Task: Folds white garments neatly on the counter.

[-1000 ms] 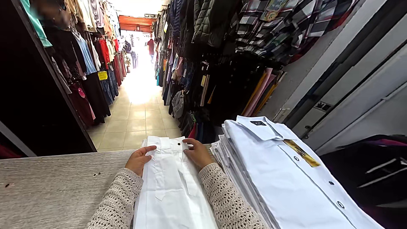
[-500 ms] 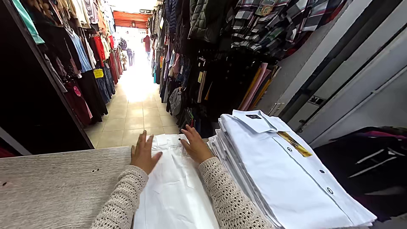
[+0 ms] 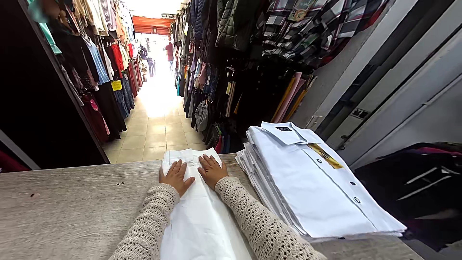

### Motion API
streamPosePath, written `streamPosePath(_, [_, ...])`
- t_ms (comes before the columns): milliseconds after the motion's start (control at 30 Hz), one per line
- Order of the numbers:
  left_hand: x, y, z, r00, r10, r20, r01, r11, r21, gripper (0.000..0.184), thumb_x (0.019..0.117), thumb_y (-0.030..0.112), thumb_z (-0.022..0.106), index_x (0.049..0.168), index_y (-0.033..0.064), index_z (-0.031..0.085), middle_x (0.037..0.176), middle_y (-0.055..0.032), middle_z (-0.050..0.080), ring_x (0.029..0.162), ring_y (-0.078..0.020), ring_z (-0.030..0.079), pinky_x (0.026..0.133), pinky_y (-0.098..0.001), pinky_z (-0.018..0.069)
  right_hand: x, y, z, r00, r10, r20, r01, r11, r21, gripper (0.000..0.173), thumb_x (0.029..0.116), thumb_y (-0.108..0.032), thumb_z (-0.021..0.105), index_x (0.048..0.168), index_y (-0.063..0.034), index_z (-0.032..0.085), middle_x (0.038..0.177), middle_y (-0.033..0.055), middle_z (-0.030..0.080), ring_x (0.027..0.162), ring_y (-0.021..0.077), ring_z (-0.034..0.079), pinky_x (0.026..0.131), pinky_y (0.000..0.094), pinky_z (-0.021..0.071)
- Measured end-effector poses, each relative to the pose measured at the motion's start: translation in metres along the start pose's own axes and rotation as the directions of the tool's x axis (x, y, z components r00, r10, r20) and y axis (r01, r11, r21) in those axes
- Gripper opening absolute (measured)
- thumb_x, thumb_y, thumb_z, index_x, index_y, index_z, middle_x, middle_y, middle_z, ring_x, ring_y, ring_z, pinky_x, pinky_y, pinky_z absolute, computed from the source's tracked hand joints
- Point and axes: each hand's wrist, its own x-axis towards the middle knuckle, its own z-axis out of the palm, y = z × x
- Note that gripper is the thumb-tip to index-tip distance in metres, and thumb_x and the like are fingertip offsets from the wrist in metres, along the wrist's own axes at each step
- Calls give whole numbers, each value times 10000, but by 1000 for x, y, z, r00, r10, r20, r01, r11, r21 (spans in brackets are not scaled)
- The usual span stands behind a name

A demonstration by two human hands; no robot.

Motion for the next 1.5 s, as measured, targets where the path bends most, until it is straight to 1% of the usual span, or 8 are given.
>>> streamPosePath(167, [-27, -40, -1, 980, -120, -157, 91, 980, -179, 648, 1055, 343, 539, 1588, 45, 321, 1669, -169, 260, 1554, -336, 223, 1213, -649, 112, -72, 14, -17, 999, 28, -42, -25, 996, 83, 550, 1094, -227, 417, 1589, -12, 307, 1664, 218, 245, 1546, 376, 231, 1213, 606, 216])
streamPosePath(267, [-51, -60, 12, 975, 14, -220, -61, 976, -211, 714, 1013, 403, 570, 1599, 80, 320, 1666, -177, 266, 1546, -354, 241, 1206, -675, 102, -114, 35, -2, 999, 29, -23, -27, 996, 79, 626, 1086, -378, 419, 1589, -19, 316, 1662, 249, 228, 1544, 401, 228, 1225, 607, 172])
streamPosePath(433, [-88, -62, 16, 997, 45, -63, -50, 995, -81, 629, 1023, 480, 506, 1593, 249, 373, 1688, -92, 244, 1576, -308, 152, 1214, -663, 4, -138, 30, 24, 1000, -16, -19, 17, 1000, 23, 728, 1068, -453, 404, 1610, -1, 226, 1676, 254, 163, 1570, 393, 133, 1258, 543, 95])
streamPosePath(633, [-84, -71, 3, 979, 39, -199, -87, 968, -236, 569, 1025, 297, 555, 1544, 93, 443, 1664, -170, 274, 1542, -366, 248, 1206, -669, 135, -121, 2, -2, 999, -12, 46, 13, 1000, -15, 672, 1089, -463, 377, 1625, -78, 249, 1712, 125, 146, 1589, 336, 58, 1202, 691, 16])
streamPosePath(933, [-38, -44, -7, 999, 28, -36, -30, 998, -60, 627, 1079, 505, 372, 1623, 204, 295, 1702, -61, 213, 1583, -260, 135, 1222, -647, -19, -37, -9, 8, 996, -65, 61, 66, 998, -12, 630, 1092, -506, 324, 1635, -193, 263, 1715, 32, 176, 1593, 260, 76, 1220, 652, -24])
streamPosePath(1133, [12, -80, -12, 958, -194, -213, 166, 975, -145, 733, 1039, 541, 477, 1575, 55, 363, 1660, -142, 301, 1556, -295, 230, 1245, -594, 67, 16, 44, 0, 974, 64, -215, -29, 986, 163, 635, 1079, -444, 442, 1527, 6, 425, 1609, 217, 370, 1509, 364, 323, 1229, 605, 173])
streamPosePath(1367, [56, -96, -36, 970, -226, -86, 213, 967, -137, 775, 862, 659, 694, 1407, 114, 608, 1490, -108, 551, 1464, -291, 399, 1219, -639, 54, 64, 63, -20, 993, -22, -113, 44, 980, 195, 501, 1014, -456, 604, 1265, -32, 692, 1290, 176, 673, 1330, 326, 539, 1211, 625, 159])
streamPosePath(1500, [63, -97, -24, 978, -100, -182, 7, 892, -452, 625, 816, 221, 876, 1366, 64, 623, 1321, -153, 662, 1256, -304, 607, 1154, -554, 364, 68, 74, -12, 966, -85, -246, 215, 793, 570, 212, 949, -154, 731, 1119, -29, 720, 960, 110, 742, 886, 195, 709, 886, 439, 562])
